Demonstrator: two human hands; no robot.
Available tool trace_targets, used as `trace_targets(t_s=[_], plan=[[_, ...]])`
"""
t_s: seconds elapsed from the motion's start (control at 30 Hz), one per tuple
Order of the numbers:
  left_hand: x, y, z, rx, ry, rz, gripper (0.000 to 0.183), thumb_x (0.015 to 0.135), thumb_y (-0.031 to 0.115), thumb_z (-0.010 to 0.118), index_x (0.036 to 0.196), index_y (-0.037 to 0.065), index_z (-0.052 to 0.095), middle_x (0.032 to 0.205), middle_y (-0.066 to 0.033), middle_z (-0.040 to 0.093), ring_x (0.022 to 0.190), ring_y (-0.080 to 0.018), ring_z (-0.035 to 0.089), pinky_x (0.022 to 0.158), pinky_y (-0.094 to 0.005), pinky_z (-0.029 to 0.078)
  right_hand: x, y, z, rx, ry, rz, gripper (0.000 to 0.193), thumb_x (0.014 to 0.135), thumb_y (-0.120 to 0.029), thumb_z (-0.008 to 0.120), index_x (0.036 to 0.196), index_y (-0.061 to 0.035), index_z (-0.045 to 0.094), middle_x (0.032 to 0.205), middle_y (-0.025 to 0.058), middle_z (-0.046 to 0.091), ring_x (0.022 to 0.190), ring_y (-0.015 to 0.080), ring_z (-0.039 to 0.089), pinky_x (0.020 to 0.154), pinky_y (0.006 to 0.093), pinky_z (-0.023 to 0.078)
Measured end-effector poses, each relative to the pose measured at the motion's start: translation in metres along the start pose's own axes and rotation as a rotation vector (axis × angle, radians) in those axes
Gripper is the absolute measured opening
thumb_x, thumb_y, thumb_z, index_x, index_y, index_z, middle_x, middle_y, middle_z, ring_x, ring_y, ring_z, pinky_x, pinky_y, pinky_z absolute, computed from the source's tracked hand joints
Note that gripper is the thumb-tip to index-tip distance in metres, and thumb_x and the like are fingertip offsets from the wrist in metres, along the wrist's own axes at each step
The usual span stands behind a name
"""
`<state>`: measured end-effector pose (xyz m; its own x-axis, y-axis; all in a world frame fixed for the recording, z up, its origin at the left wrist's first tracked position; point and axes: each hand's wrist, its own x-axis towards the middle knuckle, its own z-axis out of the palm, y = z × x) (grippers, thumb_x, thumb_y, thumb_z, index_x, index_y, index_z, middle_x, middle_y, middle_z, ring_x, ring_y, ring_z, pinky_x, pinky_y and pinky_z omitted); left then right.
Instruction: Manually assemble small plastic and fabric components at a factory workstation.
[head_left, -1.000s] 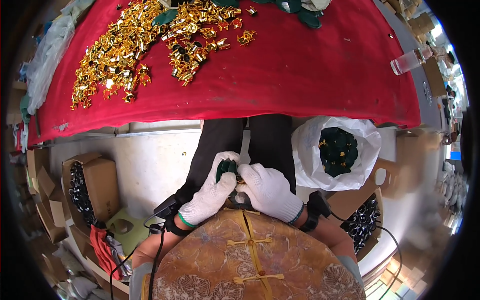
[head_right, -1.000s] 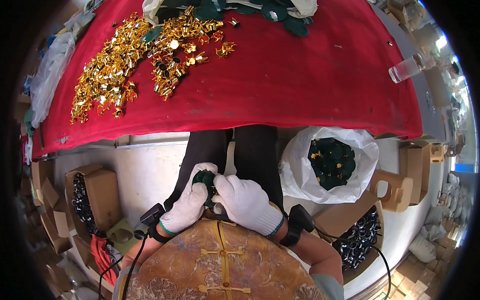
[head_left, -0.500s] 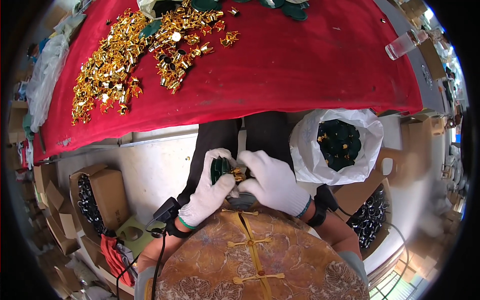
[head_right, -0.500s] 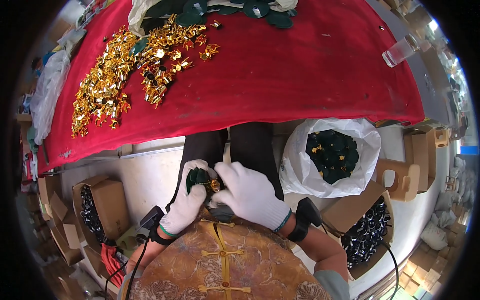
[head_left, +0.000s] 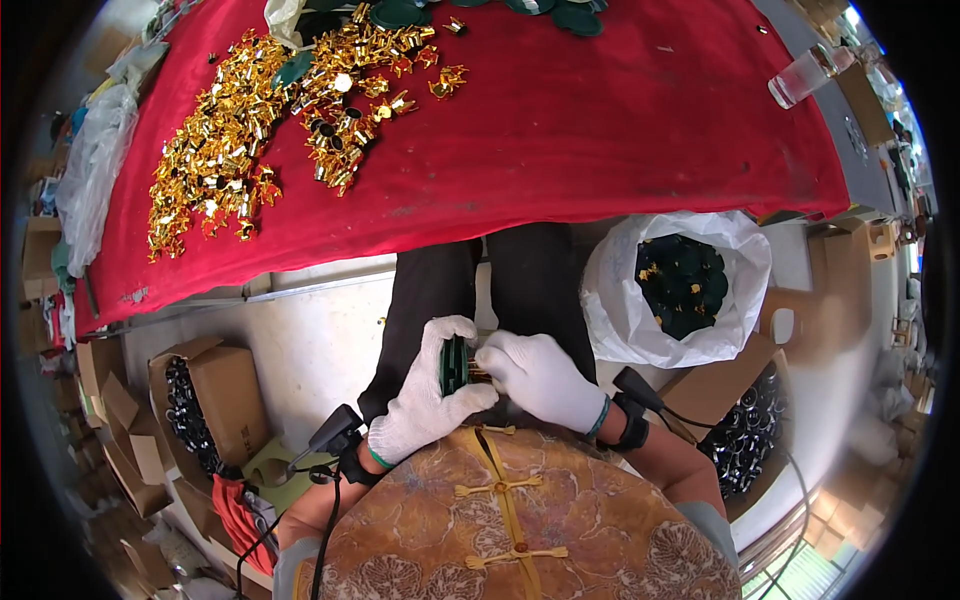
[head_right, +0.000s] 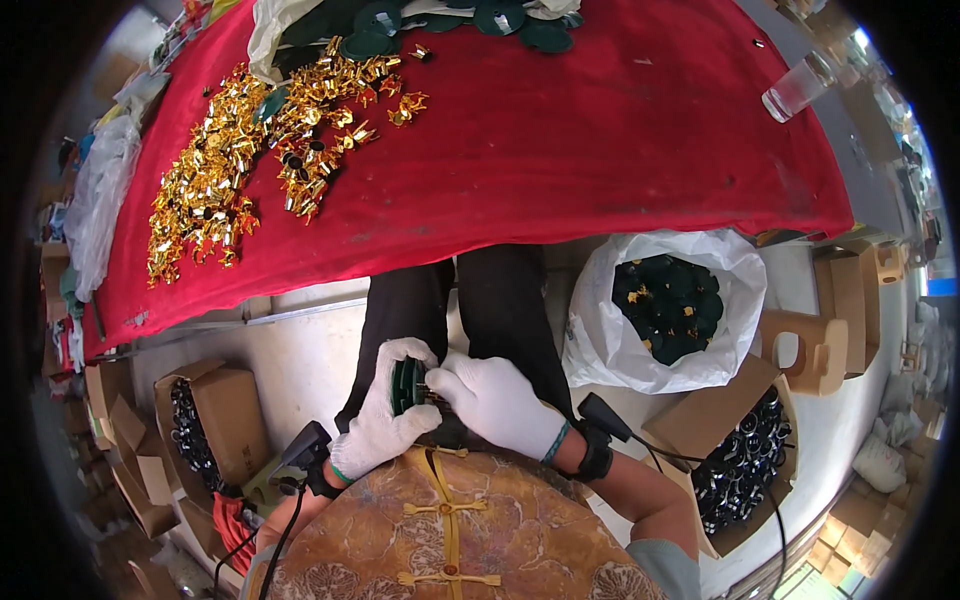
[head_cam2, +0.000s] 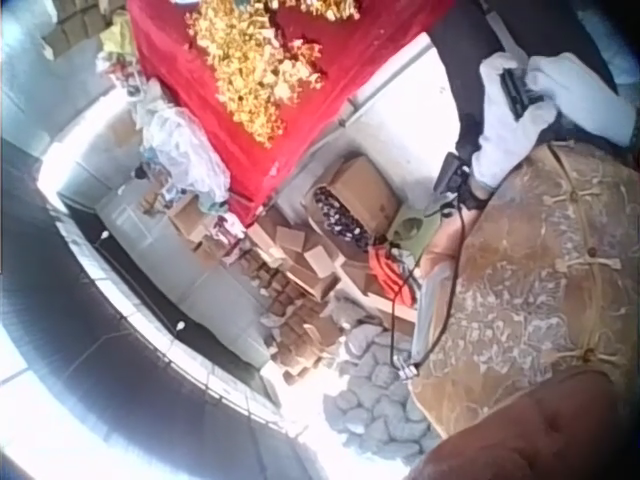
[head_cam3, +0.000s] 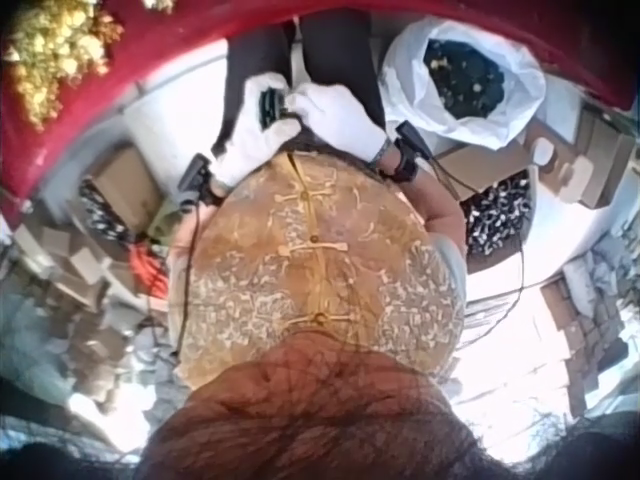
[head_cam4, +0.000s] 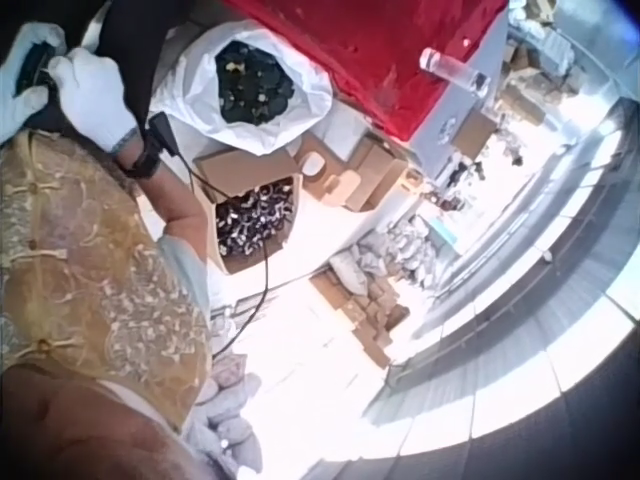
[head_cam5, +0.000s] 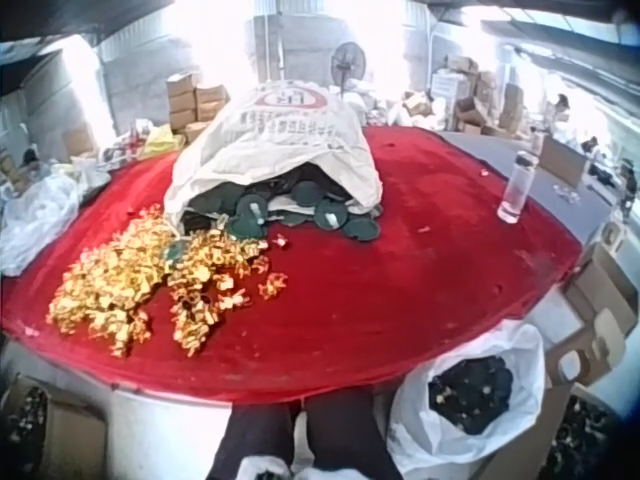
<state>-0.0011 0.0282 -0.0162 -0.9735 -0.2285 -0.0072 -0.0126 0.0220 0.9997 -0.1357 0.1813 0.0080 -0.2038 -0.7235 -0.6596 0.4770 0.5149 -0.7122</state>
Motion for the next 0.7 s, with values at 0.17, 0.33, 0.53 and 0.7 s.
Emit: trace_targets(t_s=[0.17,0.33,0.53,0.7], plan=[[-0.005,0.004,0.000,-0.328,0.058,-0.252,0.050,0.099,0.021,0.072,0.137,0.009,0.041,0.115,-0.0073,0.049,0.091,-0.0107,0.054,0.080,-0.0274,0.051,0.001,-0.001,-0.001,-0.914,0.280,-0.798,0.043,0.091,-0.033,0.075,0.121,-0.0086,0.056,0.096,0.0138,0.063,0.084,0.0366,0.069,0.068,0.0464,0.056],[-0.002,0.009,0.001,-0.266,0.028,-0.262,0.038,0.104,0.016,0.061,0.137,0.010,0.042,0.117,-0.0051,0.047,0.089,-0.0102,0.053,0.071,-0.0256,0.052,0.009,0.027,0.003,-1.028,0.298,-0.782,0.035,0.093,-0.034,0.074,0.112,-0.0066,0.063,0.087,0.0128,0.066,0.073,0.0351,0.070,0.063,0.0450,0.055],[-0.004,0.010,0.001,-0.249,0.019,-0.249,0.039,0.102,0.011,0.063,0.135,0.011,0.042,0.116,-0.0067,0.048,0.085,-0.0103,0.056,0.068,-0.0253,0.053,0.005,0.002,-0.005,-0.342,-0.002,-0.344,0.030,0.097,-0.034,0.072,0.101,-0.0043,0.067,0.085,0.0159,0.071,0.074,0.0371,0.072,0.065,0.0455,0.056],[0.002,0.011,-0.003,-0.197,0.047,-0.232,0.038,0.102,0.010,0.062,0.135,0.011,0.043,0.117,-0.0073,0.048,0.084,-0.0108,0.056,0.068,-0.0249,0.052,0.007,0.003,0.005,-0.813,0.325,-0.693,0.034,0.095,-0.036,0.074,0.102,-0.0036,0.066,0.084,0.0154,0.068,0.075,0.0390,0.071,0.066,0.0484,0.055]])
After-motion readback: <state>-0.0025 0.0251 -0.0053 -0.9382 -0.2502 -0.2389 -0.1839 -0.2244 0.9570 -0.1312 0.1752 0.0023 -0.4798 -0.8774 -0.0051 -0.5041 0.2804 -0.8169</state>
